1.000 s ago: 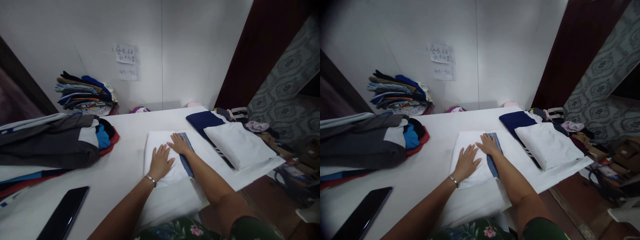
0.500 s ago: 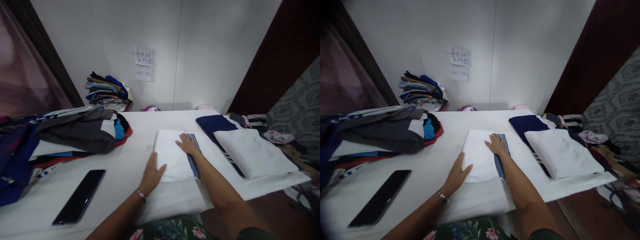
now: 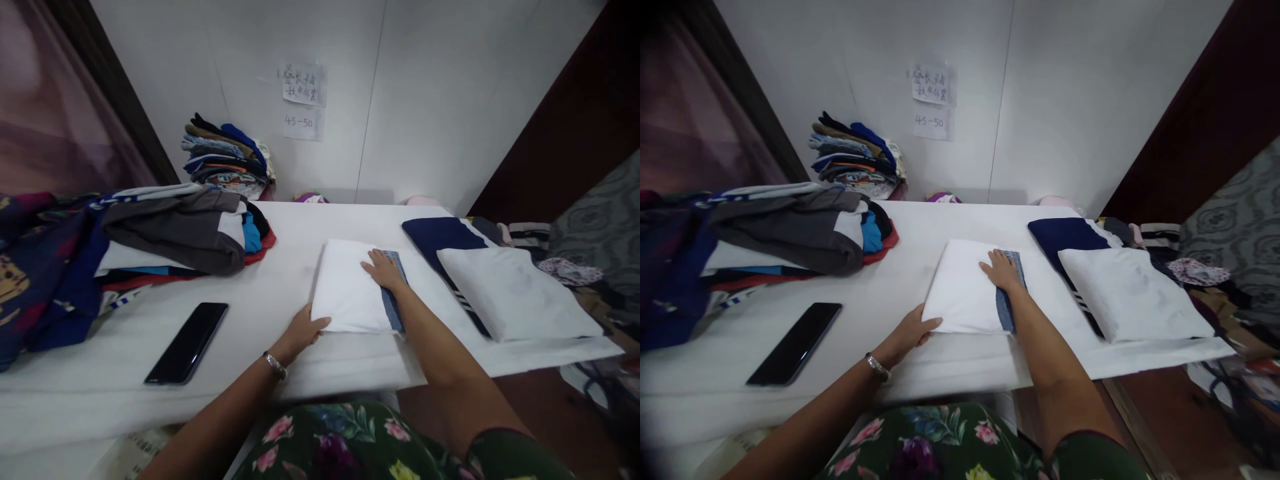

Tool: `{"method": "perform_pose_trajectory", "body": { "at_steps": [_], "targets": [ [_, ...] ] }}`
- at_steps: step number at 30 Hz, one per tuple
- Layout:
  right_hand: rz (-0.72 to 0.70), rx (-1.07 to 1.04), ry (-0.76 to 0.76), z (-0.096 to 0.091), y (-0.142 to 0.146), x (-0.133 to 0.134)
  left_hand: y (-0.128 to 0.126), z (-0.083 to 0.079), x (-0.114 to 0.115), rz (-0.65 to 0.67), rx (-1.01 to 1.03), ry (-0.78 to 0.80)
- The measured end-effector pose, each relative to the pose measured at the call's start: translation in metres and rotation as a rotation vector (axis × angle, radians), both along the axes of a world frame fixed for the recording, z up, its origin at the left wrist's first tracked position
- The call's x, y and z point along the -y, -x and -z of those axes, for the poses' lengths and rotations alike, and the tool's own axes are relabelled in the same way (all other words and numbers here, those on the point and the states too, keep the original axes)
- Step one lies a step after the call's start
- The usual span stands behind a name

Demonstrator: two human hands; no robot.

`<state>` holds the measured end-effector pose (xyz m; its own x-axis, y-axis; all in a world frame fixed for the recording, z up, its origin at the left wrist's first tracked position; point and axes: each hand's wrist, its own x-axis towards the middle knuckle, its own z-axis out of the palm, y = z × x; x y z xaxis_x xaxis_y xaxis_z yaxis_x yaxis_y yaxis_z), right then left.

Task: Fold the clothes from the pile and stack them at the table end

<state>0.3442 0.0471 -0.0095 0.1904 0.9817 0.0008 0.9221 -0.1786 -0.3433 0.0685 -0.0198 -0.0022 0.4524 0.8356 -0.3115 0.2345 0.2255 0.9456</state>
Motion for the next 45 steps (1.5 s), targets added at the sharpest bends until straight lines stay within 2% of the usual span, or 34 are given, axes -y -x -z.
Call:
{"method": "perform_pose_trajectory", "body": {
  "at_steps": [3, 7, 9, 11, 14, 17, 20, 23, 26, 29, 31, 35, 39, 45],
  "targets": [
    [0.005, -0.008, -0.003, 0.001, 0.000, 0.001, 0.009, -0.001, 0.002, 0.037, -0.113, -0.032],
    [0.003, -0.009, -0.010, 0.002, 0.000, 0.000, 0.028, -0.001, -0.004, 0.152, -0.225, -0.038],
    [0.001, -0.005, -0.021, 0.003, 0.000, 0.000, 0.036, -0.003, -0.012, 0.111, -0.308, -0.129],
    [0.001, 0.000, -0.024, 0.003, 0.002, 0.000, 0.037, -0.007, -0.023, 0.001, -0.398, -0.324],
    [0.008, 0.012, -0.010, 0.001, 0.004, 0.001, 0.015, -0.016, -0.037, -0.055, -0.473, -0.661],
    [0.009, 0.038, 0.008, -0.002, 0.006, 0.002, -0.025, -0.017, -0.046, 0.066, -0.543, -0.924],
    [0.003, 0.053, 0.041, -0.007, 0.006, 0.003, -0.058, -0.004, -0.048, 0.184, -0.677, -1.066],
    [-0.009, 0.039, 0.096, -0.019, 0.009, 0.001, -0.069, 0.014, -0.048, 0.194, -0.771, -1.167],
    [0.001, 0.030, 0.059, -0.035, 0.017, -0.006, -0.066, 0.024, -0.049, 0.189, -0.801, -1.206],
    [-0.011, 0.089, -0.086, -0.041, 0.020, -0.019, -0.064, 0.025, -0.051, 0.189, -0.815, -1.200],
    [-0.026, 0.114, -0.057, -0.035, 0.015, -0.028, -0.064, 0.023, -0.052, 0.197, -0.816, -1.189],
    [-0.012, 0.057, 0.198, -0.011, -0.002, -0.039, -0.064, 0.022, -0.051, 0.219, -0.808, -1.173],
    [-0.011, 0.037, 0.185, 0.002, -0.010, -0.043, -0.064, 0.024, -0.050, 0.209, -0.792, -1.187],
    [-0.010, 0.039, 0.179, 0.002, -0.009, -0.042, -0.061, 0.019, -0.051, 0.228, -0.728, -1.082]
  ]
}}
